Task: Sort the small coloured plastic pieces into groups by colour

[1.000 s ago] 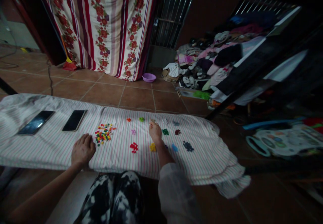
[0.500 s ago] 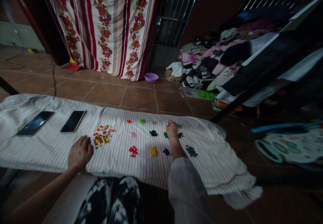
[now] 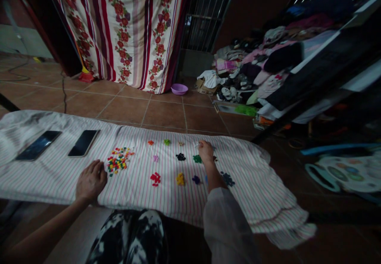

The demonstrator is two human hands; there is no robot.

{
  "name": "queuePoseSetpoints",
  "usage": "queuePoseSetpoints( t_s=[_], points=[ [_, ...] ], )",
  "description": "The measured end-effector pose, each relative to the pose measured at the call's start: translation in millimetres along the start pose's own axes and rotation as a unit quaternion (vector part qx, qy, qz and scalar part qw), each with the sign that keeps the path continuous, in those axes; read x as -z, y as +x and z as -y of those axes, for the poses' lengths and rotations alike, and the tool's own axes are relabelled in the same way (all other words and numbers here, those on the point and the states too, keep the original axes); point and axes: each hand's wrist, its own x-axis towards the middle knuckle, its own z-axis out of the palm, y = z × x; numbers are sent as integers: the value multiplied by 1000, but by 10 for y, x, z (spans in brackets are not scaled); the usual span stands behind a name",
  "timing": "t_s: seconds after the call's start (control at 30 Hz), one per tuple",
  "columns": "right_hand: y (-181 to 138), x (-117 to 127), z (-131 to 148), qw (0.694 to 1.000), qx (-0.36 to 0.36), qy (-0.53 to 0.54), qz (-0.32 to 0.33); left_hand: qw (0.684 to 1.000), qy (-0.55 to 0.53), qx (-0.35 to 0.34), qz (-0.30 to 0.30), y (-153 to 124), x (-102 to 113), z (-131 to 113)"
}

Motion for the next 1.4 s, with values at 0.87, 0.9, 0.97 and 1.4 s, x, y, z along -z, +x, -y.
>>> queuePoseSetpoints(
  t_s=[0.87,0.9,0.97,1.4],
  points=[
    [141,-142,52,996,-5,-43,76,1000,4,-14,-7,-13,-68,41],
    [144,-141,46,996,-1,-45,78,1000,5,-14,-8,-12,-63,38],
    [151,-136,45,995,9,-51,83,1000,3,-16,-10,-11,-55,34],
    [149,-139,171,996,-15,-53,68,1000,-14,-3,-1,-14,-79,39]
  ],
)
